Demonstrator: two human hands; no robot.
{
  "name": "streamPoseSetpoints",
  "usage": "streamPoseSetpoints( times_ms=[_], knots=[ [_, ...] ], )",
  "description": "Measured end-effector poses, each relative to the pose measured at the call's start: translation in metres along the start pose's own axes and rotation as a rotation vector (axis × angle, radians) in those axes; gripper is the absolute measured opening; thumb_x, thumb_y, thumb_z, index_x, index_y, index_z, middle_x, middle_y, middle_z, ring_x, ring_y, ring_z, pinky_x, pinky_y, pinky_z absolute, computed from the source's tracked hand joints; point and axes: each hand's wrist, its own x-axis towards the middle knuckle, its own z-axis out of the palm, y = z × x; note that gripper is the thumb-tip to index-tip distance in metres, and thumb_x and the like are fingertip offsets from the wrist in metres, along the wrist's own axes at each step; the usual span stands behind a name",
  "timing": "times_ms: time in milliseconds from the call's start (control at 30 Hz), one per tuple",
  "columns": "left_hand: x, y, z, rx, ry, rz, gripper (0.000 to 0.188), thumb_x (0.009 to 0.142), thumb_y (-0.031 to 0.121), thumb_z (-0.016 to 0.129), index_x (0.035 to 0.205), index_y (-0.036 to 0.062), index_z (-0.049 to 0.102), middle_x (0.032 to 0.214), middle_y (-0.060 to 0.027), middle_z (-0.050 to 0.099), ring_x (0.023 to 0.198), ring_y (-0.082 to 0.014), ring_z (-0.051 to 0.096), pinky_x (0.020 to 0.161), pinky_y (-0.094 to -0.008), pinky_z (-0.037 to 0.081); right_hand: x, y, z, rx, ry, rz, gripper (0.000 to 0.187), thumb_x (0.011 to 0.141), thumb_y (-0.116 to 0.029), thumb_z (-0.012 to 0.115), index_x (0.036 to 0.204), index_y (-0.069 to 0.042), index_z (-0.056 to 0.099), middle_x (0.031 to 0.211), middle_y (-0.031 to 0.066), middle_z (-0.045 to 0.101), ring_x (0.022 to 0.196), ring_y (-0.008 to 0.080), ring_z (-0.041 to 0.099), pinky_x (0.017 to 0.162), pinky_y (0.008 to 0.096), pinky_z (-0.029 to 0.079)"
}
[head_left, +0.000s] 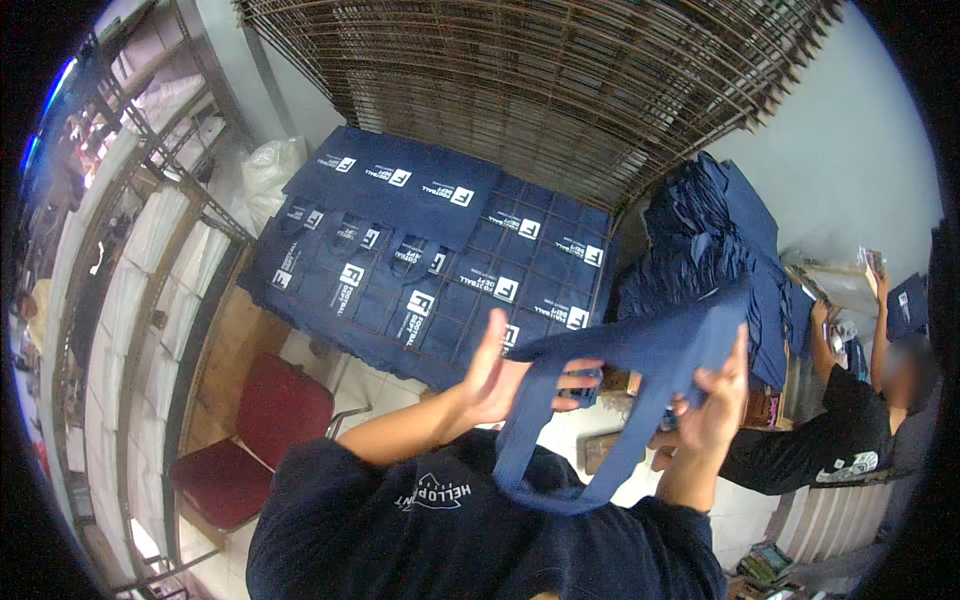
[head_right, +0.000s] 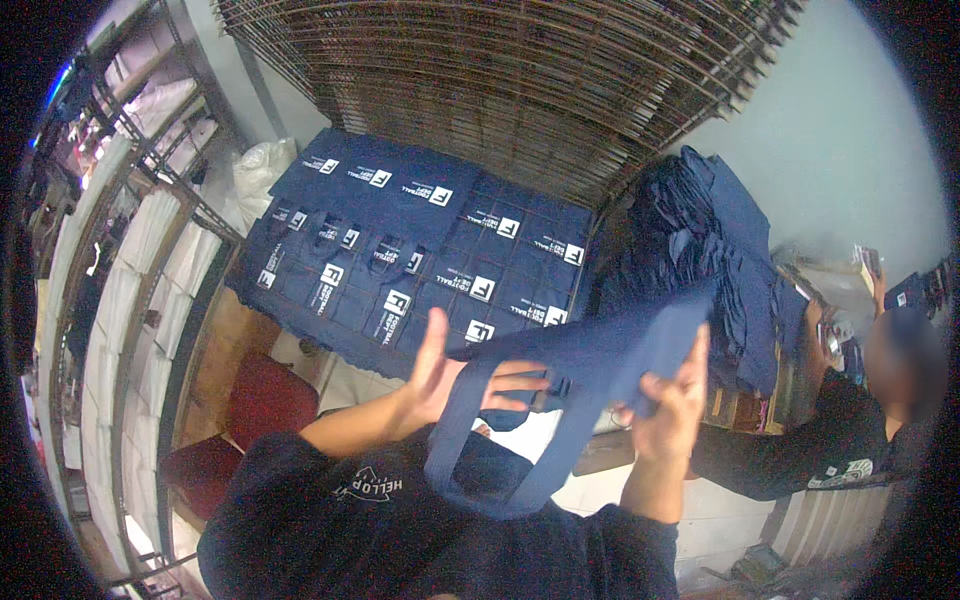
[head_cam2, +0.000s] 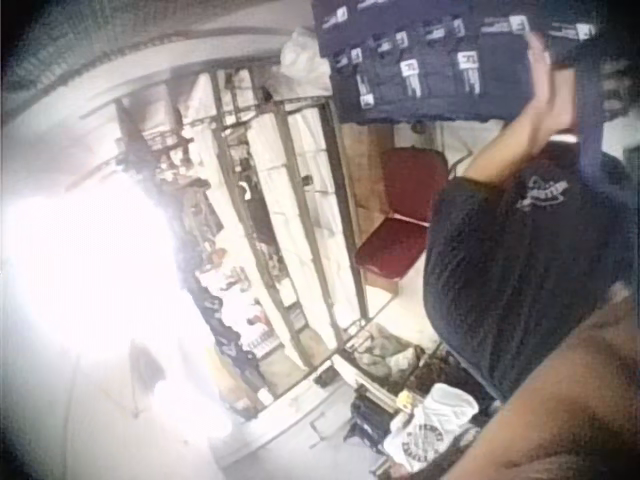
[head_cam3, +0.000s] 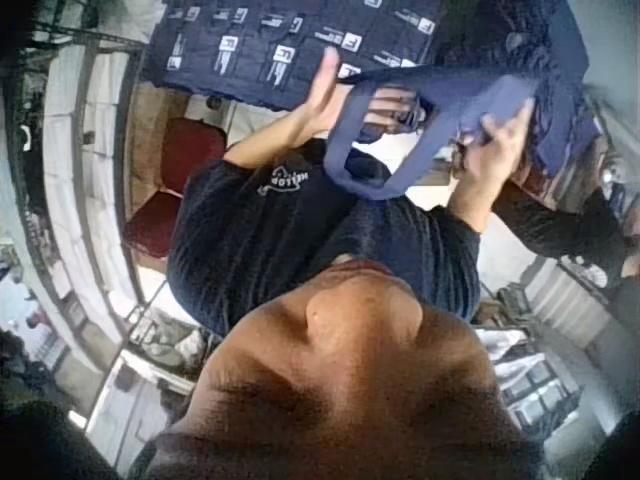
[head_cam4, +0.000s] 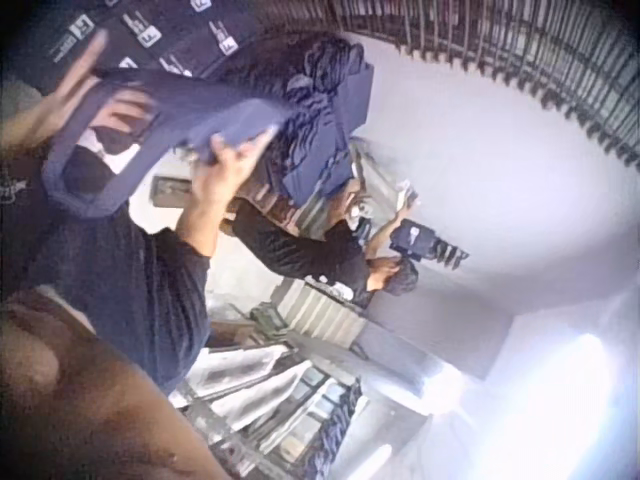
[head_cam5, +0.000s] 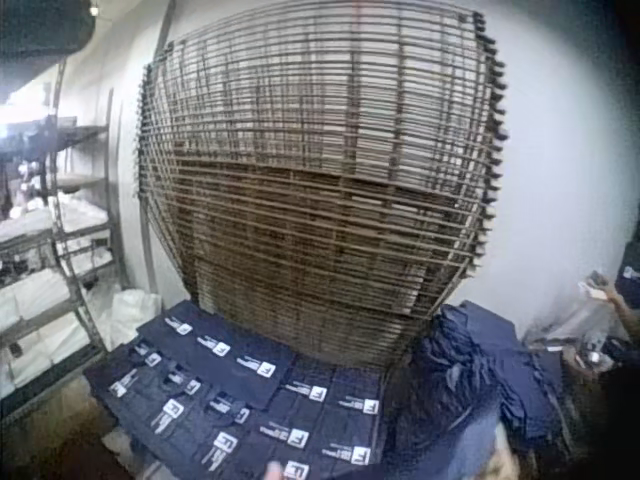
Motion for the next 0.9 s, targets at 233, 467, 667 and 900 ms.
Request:
streamPoseSetpoints(
  times_ms=[233,467,667,900],
  knots=[
    [-0.04,0.102,-0.046,0.074,0.607,0.102,0.049,0.084,0.039,0.053,0.116,0.0017,0.05,0.105,-0.0152,0.06,0.089,-0.0263,0.059,0.081,-0.0364,0.046,0.08,0.084,0.05,-0.116,-0.118,0.431,0.072,0.067,-0.004,0.048,0.134,-0.022,0.03,0.108,0.0043,0.048,0.079,0.017,0.05,0.049,0.027,0.046],
    [0.024,0.212,-0.105,0.16,0.537,0.255,0.04,0.083,0.032,0.051,0.107,0.0002,0.054,0.1,-0.0148,0.061,0.089,-0.0254,0.059,0.084,-0.0378,0.044,0.22,0.162,0.081,-0.153,-0.203,0.451,0.068,0.069,-0.003,0.048,0.134,-0.015,0.032,0.103,0.0028,0.049,0.077,0.0158,0.045,0.054,0.0274,0.04],
    [0.034,0.22,-0.159,0.39,0.685,0.249,0.036,0.081,0.022,0.056,0.114,0.0088,0.048,0.094,-0.0101,0.059,0.076,-0.0215,0.059,0.068,-0.036,0.048,0.219,0.195,0.073,-0.214,-0.063,0.398,0.064,0.071,-0.005,0.046,0.133,-0.018,0.036,0.102,0.0027,0.05,0.075,0.0155,0.047,0.05,0.0265,0.04],
    [0.053,0.212,-0.306,0.627,1.054,0.172,0.066,0.079,0.001,0.055,0.136,0.0233,0.031,0.097,-0.0078,0.051,0.07,-0.0162,0.054,0.057,-0.0309,0.051,0.244,0.362,0.016,-0.288,0.164,0.581,0.074,0.073,0.002,0.05,0.138,-0.021,0.024,0.111,0.0105,0.048,0.083,0.0195,0.052,0.052,0.0303,0.047]
  ],
)
